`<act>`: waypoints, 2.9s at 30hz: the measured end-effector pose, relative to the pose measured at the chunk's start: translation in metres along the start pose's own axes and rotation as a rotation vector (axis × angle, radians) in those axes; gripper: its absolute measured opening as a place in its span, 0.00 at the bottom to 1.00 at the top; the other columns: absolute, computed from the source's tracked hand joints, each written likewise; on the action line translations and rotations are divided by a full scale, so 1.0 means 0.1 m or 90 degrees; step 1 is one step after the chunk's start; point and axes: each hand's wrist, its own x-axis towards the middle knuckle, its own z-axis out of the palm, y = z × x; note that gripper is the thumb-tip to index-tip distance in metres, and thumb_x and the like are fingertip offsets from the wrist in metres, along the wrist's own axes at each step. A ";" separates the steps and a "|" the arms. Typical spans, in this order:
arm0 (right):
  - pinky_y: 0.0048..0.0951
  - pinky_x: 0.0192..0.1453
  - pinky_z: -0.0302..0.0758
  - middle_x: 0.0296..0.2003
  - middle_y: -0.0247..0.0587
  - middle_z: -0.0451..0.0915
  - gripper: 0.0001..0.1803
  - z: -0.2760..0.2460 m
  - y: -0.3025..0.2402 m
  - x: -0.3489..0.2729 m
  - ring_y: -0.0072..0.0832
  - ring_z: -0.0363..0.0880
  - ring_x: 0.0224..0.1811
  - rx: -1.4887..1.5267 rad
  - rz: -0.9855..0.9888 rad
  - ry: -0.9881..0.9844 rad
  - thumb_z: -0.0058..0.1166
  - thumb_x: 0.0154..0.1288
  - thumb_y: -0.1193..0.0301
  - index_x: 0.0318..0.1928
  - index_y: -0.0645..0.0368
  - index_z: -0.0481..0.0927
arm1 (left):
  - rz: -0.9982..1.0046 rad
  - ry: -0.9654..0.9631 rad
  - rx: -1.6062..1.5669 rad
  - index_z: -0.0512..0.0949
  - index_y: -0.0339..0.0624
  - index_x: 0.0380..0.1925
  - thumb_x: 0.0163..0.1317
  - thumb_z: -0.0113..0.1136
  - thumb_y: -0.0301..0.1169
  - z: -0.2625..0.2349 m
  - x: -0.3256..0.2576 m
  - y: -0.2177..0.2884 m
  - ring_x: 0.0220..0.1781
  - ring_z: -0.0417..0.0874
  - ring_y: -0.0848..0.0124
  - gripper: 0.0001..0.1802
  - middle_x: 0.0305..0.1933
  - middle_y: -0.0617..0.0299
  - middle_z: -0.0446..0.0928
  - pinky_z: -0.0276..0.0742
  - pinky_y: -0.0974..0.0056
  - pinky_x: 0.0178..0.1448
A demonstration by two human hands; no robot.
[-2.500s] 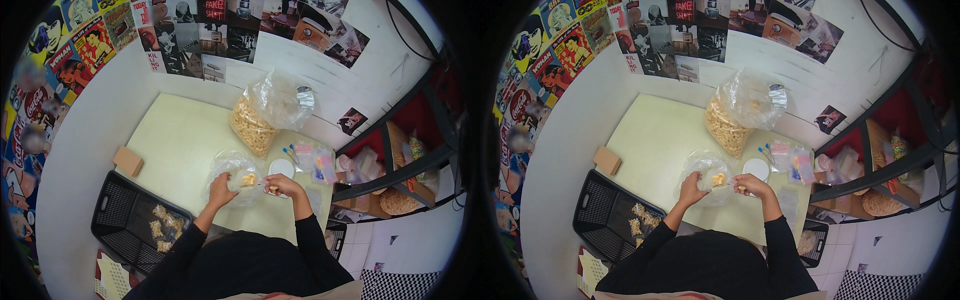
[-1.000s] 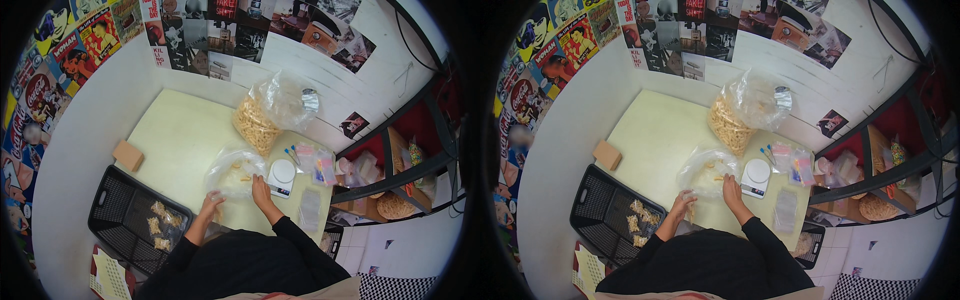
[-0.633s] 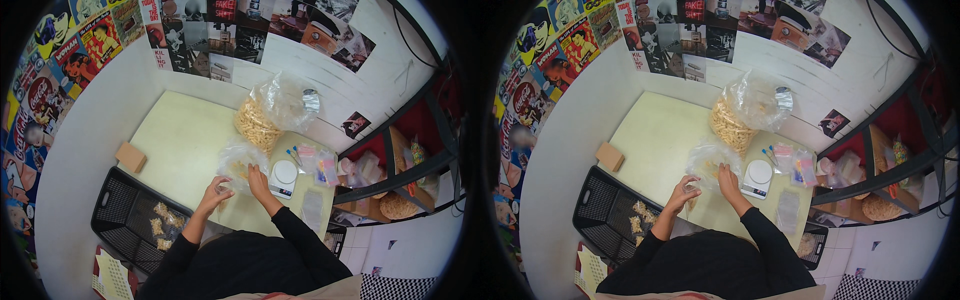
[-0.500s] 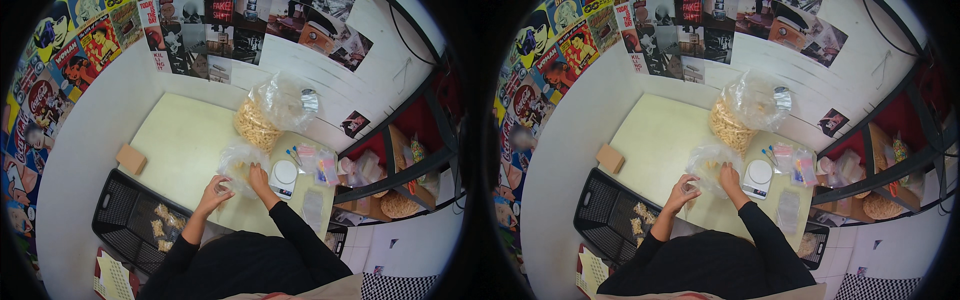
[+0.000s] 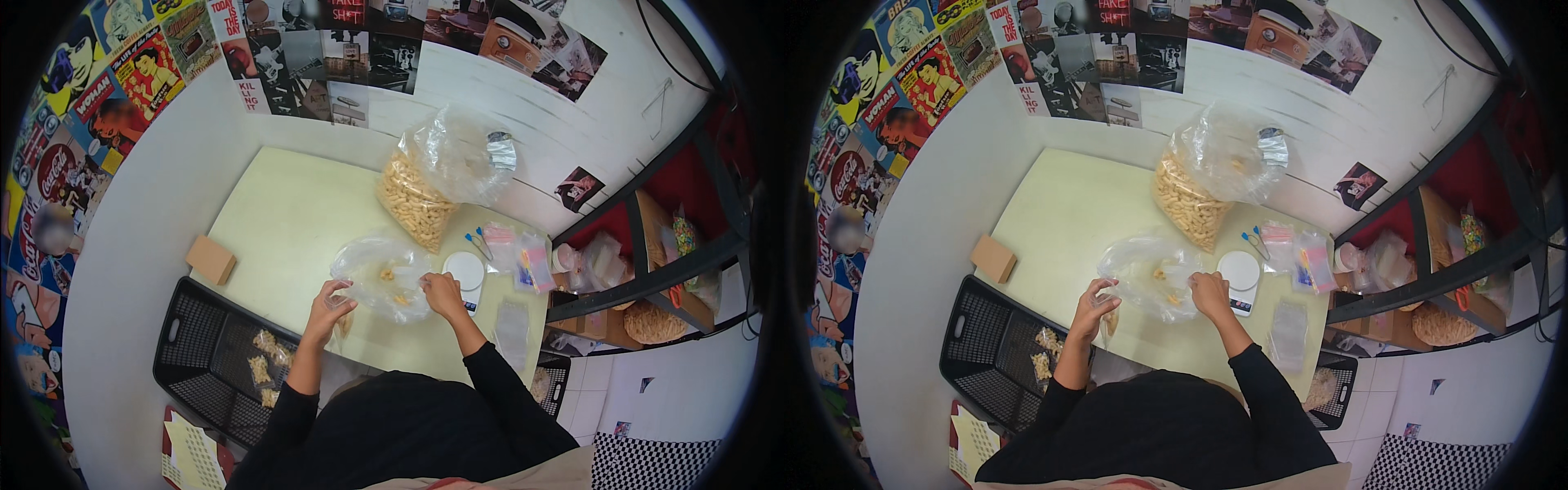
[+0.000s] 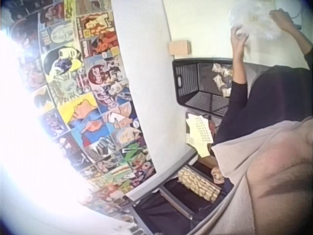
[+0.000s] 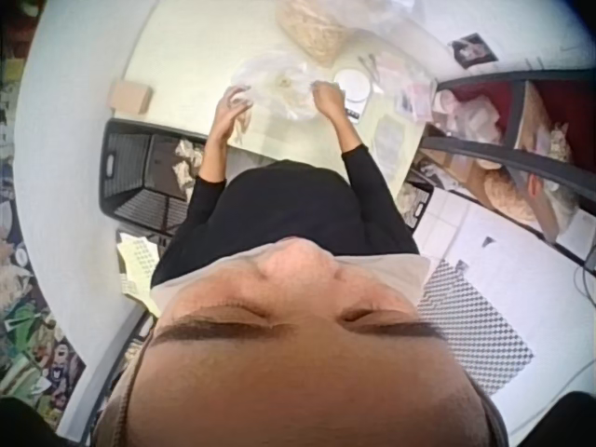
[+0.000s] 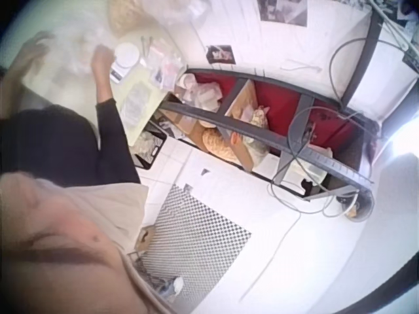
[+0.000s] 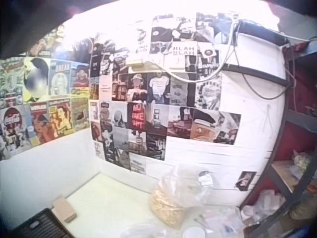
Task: The person scoops snacks from a large bag into smaller plastic bags using a scoop, weighs each bag on a digital scale, and places the filled bags into a black basket.
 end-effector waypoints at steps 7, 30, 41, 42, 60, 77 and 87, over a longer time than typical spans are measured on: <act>0.29 0.44 0.74 0.30 0.42 0.84 0.14 0.51 0.37 -0.12 0.29 0.83 0.36 0.417 0.157 -0.086 0.53 0.65 0.65 0.45 0.60 0.82 | -0.044 0.057 -0.079 0.71 0.35 0.49 0.50 0.66 0.25 -0.11 -0.04 -0.25 0.52 0.74 0.66 0.24 0.59 0.58 0.68 0.69 0.63 0.57; 0.38 0.44 0.71 0.33 0.43 0.81 0.12 -0.28 -0.11 -0.26 0.43 0.74 0.39 -0.089 -0.054 0.194 0.49 0.61 0.75 0.42 0.58 0.84 | 0.098 -0.044 0.121 0.73 0.37 0.51 0.50 0.68 0.23 -0.04 -0.27 -0.31 0.54 0.73 0.68 0.26 0.54 0.57 0.69 0.73 0.65 0.53; 0.36 0.53 0.71 0.39 0.51 0.73 0.22 0.48 -0.07 0.03 0.43 0.70 0.47 -0.100 -0.153 0.176 0.45 0.58 0.81 0.54 0.67 0.75 | 0.127 -0.118 0.194 0.74 0.37 0.50 0.48 0.68 0.21 0.27 -0.24 -0.23 0.51 0.75 0.68 0.25 0.52 0.57 0.69 0.78 0.67 0.48; 0.36 0.53 0.71 0.39 0.51 0.73 0.22 0.50 -0.07 0.07 0.42 0.70 0.47 -0.105 -0.163 0.179 0.45 0.57 0.81 0.55 0.67 0.74 | 0.121 -0.116 0.196 0.74 0.37 0.49 0.48 0.68 0.21 0.28 -0.22 -0.21 0.50 0.75 0.68 0.25 0.52 0.58 0.69 0.78 0.67 0.48; 0.40 0.53 0.70 0.37 0.54 0.74 0.22 0.76 0.15 0.51 0.48 0.71 0.45 0.051 -0.113 0.111 0.43 0.61 0.80 0.57 0.62 0.75 | 0.098 -0.097 0.106 0.73 0.40 0.52 0.49 0.67 0.24 0.14 0.07 -0.05 0.56 0.73 0.65 0.27 0.55 0.59 0.67 0.72 0.62 0.58; 0.45 0.46 0.75 0.39 0.58 0.74 0.22 1.03 0.30 0.36 0.51 0.75 0.43 0.057 -0.027 0.088 0.44 0.65 0.76 0.60 0.62 0.71 | -0.239 -0.147 -0.341 0.68 0.38 0.59 0.62 0.56 0.32 0.00 0.67 -1.35 0.58 0.76 0.67 0.25 0.56 0.58 0.75 0.72 0.61 0.62; 0.44 0.43 0.74 0.35 0.59 0.73 0.19 1.14 0.33 0.31 0.54 0.76 0.38 0.136 -0.012 0.081 0.47 0.65 0.73 0.55 0.64 0.74 | -0.300 -0.188 -0.336 0.71 0.43 0.57 0.61 0.58 0.41 0.40 1.15 -1.45 0.56 0.77 0.66 0.26 0.54 0.61 0.76 0.71 0.58 0.61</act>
